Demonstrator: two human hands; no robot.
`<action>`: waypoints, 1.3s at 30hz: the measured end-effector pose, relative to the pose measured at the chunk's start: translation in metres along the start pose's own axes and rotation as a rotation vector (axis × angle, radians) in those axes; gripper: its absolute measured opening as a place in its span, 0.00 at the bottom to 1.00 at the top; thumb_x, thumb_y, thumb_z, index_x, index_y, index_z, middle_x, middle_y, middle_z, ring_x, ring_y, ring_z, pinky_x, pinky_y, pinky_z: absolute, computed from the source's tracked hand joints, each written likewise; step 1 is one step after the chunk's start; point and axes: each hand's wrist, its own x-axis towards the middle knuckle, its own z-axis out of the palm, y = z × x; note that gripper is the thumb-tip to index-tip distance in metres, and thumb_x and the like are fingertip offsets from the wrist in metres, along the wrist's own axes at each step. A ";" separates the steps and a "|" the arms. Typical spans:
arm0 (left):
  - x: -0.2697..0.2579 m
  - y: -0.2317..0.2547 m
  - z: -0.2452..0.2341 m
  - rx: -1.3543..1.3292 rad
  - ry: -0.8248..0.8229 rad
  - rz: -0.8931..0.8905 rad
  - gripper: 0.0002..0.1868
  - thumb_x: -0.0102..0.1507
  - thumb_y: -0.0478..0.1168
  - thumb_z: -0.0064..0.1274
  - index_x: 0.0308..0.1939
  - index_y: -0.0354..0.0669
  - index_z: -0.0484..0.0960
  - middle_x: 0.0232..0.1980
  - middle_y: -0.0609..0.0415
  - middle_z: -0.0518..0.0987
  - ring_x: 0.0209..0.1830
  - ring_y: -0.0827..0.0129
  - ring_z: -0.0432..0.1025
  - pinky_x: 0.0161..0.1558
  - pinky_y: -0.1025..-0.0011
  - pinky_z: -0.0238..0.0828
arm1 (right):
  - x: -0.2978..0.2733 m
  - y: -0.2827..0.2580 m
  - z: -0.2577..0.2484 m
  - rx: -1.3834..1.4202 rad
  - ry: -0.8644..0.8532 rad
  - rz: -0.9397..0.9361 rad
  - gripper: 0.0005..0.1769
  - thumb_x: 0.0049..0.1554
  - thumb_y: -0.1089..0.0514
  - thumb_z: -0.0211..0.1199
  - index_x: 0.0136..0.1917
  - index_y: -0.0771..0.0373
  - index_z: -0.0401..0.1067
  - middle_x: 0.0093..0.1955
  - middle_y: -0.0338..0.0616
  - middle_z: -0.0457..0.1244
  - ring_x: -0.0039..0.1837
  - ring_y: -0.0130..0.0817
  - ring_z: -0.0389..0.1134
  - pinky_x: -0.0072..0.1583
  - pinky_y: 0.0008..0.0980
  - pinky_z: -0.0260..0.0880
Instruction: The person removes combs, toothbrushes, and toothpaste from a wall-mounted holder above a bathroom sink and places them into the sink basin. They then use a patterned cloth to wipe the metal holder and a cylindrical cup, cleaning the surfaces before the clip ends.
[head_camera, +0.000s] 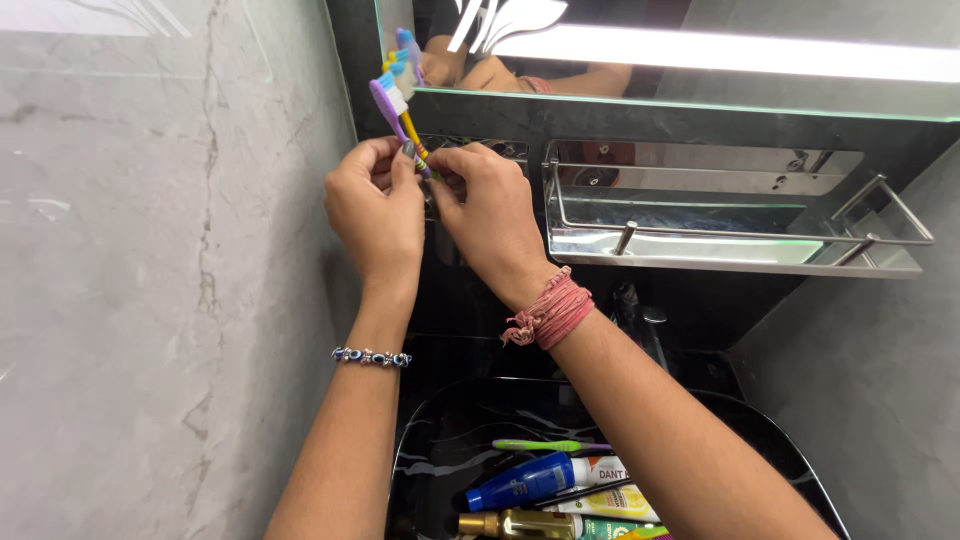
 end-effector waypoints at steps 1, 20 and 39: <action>0.000 0.001 -0.001 -0.041 -0.002 -0.001 0.05 0.64 0.30 0.55 0.41 0.31 0.85 0.35 0.52 0.86 0.33 0.73 0.83 0.35 0.76 0.79 | 0.000 -0.002 -0.001 0.006 0.009 -0.010 0.11 0.55 0.64 0.66 0.52 0.67 0.79 0.46 0.51 0.70 0.47 0.42 0.75 0.51 0.36 0.75; -0.038 0.054 -0.054 -0.376 0.065 0.110 0.05 0.71 0.31 0.52 0.46 0.29 0.76 0.44 0.53 0.80 0.43 0.75 0.79 0.47 0.76 0.84 | -0.017 -0.058 -0.034 0.069 0.021 -0.127 0.11 0.58 0.66 0.63 0.55 0.65 0.76 0.51 0.50 0.70 0.50 0.46 0.74 0.52 0.39 0.74; -0.123 0.046 -0.109 -0.351 0.068 -0.045 0.05 0.70 0.32 0.53 0.48 0.31 0.77 0.43 0.56 0.79 0.42 0.78 0.75 0.43 0.77 0.78 | -0.122 -0.083 -0.041 0.216 -0.264 0.044 0.15 0.54 0.65 0.65 0.56 0.64 0.77 0.41 0.50 0.68 0.40 0.41 0.72 0.44 0.35 0.71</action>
